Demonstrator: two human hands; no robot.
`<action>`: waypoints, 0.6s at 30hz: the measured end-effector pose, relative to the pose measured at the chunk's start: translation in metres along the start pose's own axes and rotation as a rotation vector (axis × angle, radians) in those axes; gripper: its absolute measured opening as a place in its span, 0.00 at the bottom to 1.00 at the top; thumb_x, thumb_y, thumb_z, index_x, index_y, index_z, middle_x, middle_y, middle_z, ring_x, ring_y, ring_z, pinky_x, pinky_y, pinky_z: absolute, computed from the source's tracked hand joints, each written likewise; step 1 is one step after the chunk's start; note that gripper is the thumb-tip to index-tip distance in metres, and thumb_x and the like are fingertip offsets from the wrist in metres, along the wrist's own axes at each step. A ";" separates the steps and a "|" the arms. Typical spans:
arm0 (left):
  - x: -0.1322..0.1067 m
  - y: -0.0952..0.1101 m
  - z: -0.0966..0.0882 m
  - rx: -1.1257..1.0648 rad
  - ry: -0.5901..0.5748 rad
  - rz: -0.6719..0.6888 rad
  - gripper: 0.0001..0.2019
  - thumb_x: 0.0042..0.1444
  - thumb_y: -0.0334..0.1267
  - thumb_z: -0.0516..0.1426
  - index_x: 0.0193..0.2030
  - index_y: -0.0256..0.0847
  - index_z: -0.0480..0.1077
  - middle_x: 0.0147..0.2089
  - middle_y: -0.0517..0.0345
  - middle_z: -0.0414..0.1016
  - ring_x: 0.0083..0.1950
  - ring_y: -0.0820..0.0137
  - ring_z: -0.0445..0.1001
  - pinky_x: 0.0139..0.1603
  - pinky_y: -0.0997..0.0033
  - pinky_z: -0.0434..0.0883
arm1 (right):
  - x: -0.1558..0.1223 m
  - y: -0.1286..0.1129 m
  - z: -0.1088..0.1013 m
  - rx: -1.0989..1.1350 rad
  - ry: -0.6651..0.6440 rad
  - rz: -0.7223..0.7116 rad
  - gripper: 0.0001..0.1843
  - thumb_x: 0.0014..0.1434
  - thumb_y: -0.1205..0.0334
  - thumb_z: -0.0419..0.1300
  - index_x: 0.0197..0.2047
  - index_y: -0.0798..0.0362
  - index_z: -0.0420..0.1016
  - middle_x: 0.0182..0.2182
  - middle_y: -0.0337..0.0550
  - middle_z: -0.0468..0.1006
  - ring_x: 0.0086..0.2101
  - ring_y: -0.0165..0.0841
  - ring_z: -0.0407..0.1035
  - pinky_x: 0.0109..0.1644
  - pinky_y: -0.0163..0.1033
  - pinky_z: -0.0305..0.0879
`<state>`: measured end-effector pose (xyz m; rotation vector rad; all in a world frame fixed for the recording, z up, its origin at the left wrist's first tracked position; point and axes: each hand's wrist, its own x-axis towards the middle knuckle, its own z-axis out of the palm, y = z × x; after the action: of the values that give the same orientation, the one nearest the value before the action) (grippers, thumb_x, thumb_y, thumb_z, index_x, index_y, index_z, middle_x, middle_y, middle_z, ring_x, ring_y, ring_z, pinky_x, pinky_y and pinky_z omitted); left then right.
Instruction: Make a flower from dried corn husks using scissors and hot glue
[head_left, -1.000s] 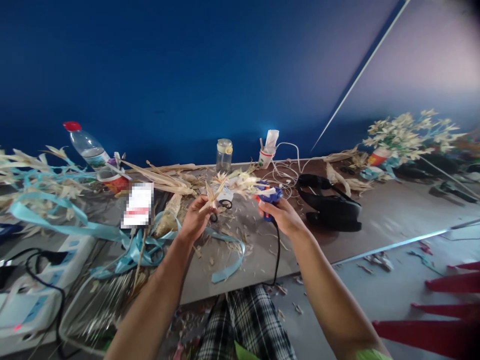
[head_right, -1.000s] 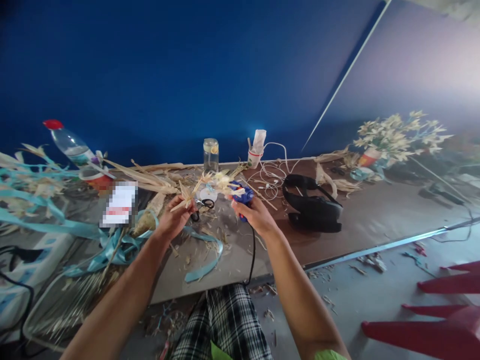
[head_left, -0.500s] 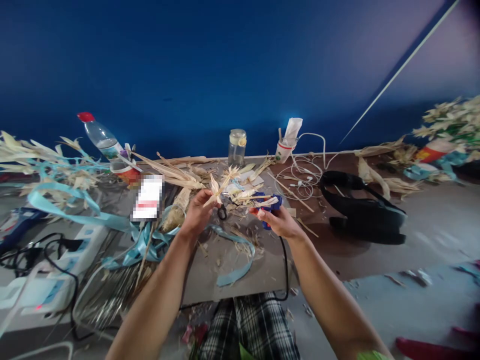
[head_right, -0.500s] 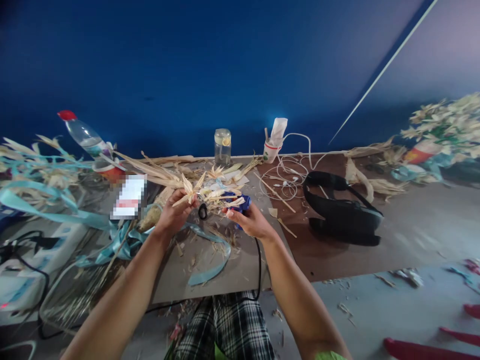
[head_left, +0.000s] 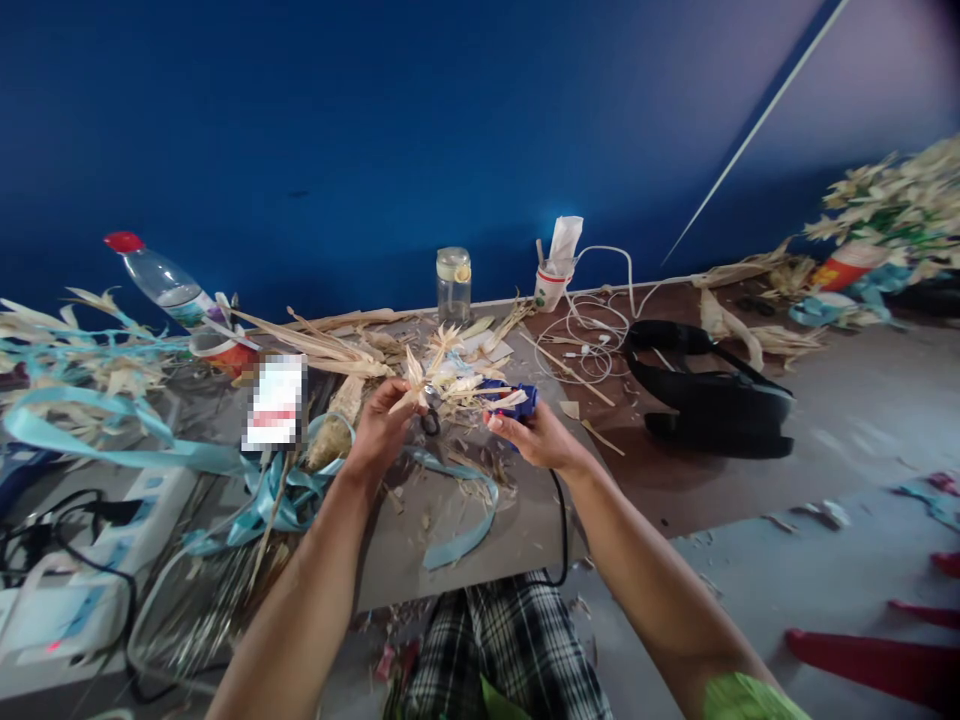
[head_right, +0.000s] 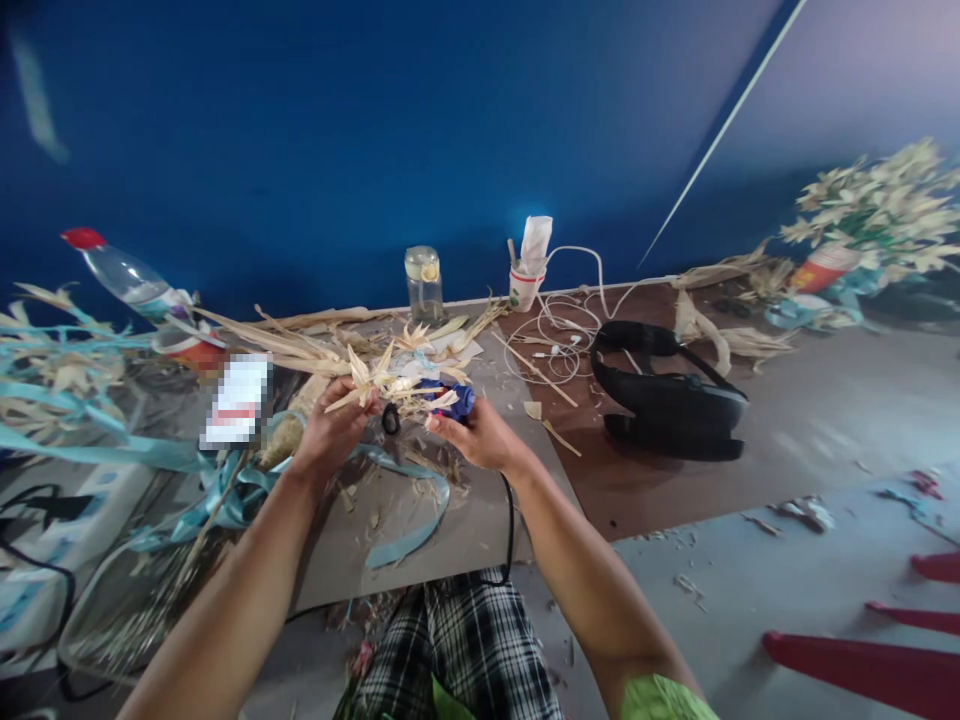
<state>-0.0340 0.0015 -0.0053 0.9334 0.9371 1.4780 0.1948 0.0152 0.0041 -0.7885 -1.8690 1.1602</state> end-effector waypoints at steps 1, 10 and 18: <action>0.000 -0.001 0.000 0.001 0.003 0.006 0.14 0.40 0.34 0.66 0.31 0.42 0.65 0.27 0.63 0.72 0.27 0.76 0.70 0.33 0.73 0.65 | 0.000 0.000 0.000 -0.001 -0.020 0.001 0.20 0.57 0.43 0.57 0.28 0.53 0.67 0.23 0.37 0.63 0.26 0.28 0.56 0.30 0.34 0.56; 0.001 -0.001 0.000 -0.008 0.010 0.015 0.13 0.40 0.35 0.66 0.30 0.43 0.67 0.27 0.62 0.72 0.27 0.73 0.70 0.32 0.71 0.66 | 0.000 -0.003 0.002 0.032 -0.029 -0.001 0.21 0.57 0.45 0.58 0.25 0.52 0.60 0.21 0.34 0.56 0.24 0.27 0.49 0.28 0.34 0.50; 0.001 0.000 0.002 -0.023 0.024 0.011 0.15 0.38 0.36 0.68 0.29 0.42 0.66 0.27 0.62 0.73 0.27 0.74 0.69 0.32 0.72 0.65 | 0.000 0.003 0.004 -0.034 -0.032 0.001 0.22 0.56 0.43 0.58 0.24 0.51 0.58 0.20 0.35 0.57 0.25 0.28 0.51 0.29 0.34 0.52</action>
<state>-0.0325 0.0029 -0.0042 0.9075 0.9318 1.5093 0.1922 0.0146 0.0003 -0.7940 -1.9196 1.1499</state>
